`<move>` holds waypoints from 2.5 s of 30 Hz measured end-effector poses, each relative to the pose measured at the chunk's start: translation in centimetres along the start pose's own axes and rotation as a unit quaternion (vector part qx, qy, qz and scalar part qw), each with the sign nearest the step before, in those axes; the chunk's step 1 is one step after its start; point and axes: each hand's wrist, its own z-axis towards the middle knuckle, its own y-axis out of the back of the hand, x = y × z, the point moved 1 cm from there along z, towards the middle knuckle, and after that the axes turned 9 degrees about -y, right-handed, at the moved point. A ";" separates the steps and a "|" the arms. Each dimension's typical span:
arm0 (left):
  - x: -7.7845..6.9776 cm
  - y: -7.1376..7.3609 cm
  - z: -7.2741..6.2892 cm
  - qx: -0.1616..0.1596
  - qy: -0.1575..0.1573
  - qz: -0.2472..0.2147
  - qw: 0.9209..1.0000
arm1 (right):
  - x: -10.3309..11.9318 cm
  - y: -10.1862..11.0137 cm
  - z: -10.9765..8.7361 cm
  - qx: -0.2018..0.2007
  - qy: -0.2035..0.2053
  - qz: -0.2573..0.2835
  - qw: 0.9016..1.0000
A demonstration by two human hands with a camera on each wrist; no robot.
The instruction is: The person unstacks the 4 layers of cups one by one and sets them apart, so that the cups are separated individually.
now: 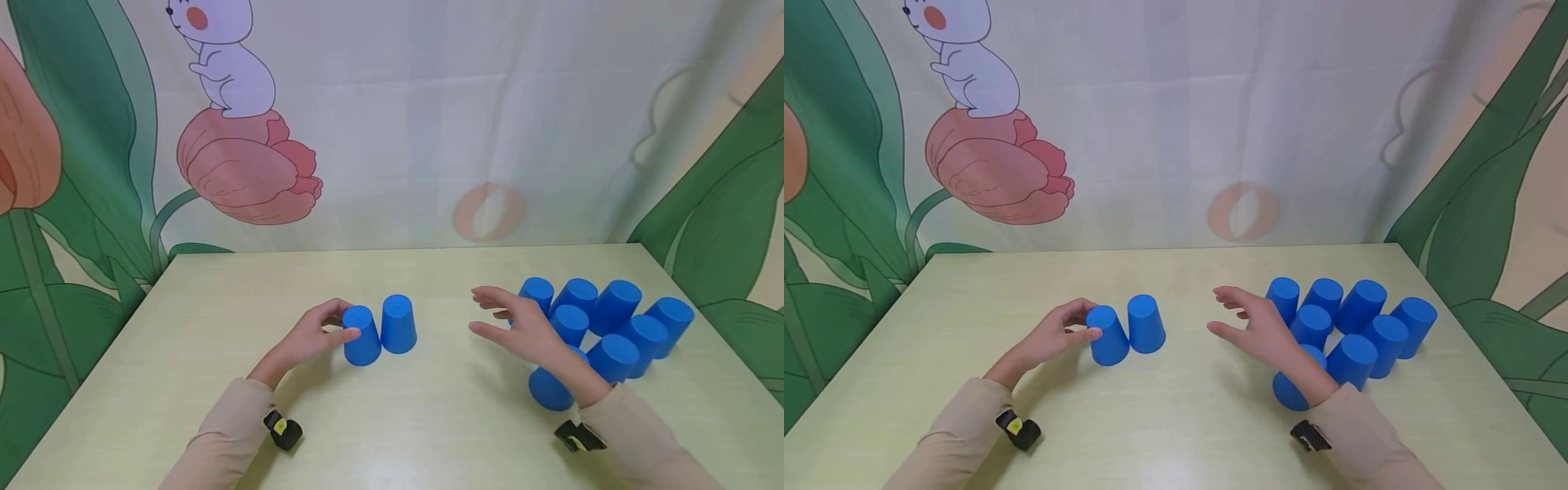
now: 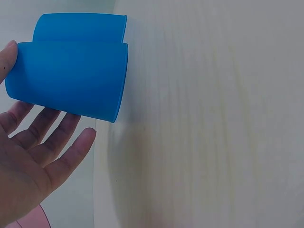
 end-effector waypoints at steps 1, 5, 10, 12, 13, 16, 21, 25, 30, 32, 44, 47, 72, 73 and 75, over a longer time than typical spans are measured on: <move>0.0 0.0 0.0 0.000 0.000 0.000 1.000 | 0.1 -0.2 0.1 0.004 0.000 0.002 1.000; -0.1 0.1 0.0 0.000 -0.001 0.002 1.000 | 0.2 -1.2 0.6 0.023 -0.004 0.001 1.000; -0.1 0.1 -0.1 -0.001 0.002 0.003 1.000 | 0.4 -2.3 1.2 0.043 0.001 0.007 0.999; -0.1 0.1 -0.1 0.000 0.001 0.003 1.000 | 0.6 -2.6 1.4 0.047 0.004 0.010 0.999; -0.1 0.1 0.0 0.000 0.001 0.003 1.000 | 0.6 -2.8 1.5 0.050 0.004 0.010 0.999; -0.1 0.1 0.0 0.000 -0.002 0.001 1.000 | 0.9 -3.2 1.8 0.058 0.004 0.014 0.998; 0.0 0.1 -0.1 0.001 -0.003 0.002 1.000 | 1.3 -4.0 2.2 0.071 -0.001 0.025 0.997; -0.1 0.2 -0.1 0.000 0.000 0.002 1.000 | 1.7 -4.5 2.3 0.080 -0.001 0.032 0.996; -0.1 0.2 -0.2 -0.001 0.002 0.001 1.000 | 2.2 -5.1 2.7 0.086 0.000 0.032 0.996; -0.1 0.2 -0.2 -0.002 0.002 0.000 1.000 | 2.4 -5.4 2.9 0.087 -0.003 0.032 0.996; 0.1 0.3 -0.2 -0.002 -0.004 -0.004 1.000 | 3.6 -7.4 4.4 0.085 -0.021 0.054 0.995; 0.1 0.3 -0.1 -0.002 -0.004 -0.006 1.000 | 3.9 -8.0 4.8 0.082 -0.027 0.058 0.995; 0.0 0.2 -0.1 -0.001 -0.008 -0.003 1.000 | 3.9 -8.3 4.6 0.039 -0.048 0.071 0.996; 0.0 0.3 -0.1 -0.001 -0.010 -0.003 1.000 | 4.0 -8.1 4.4 0.038 -0.051 0.072 0.995; 0.1 0.3 -0.1 -0.001 -0.012 -0.001 1.000 | 4.1 -7.8 4.1 0.038 -0.056 0.071 0.995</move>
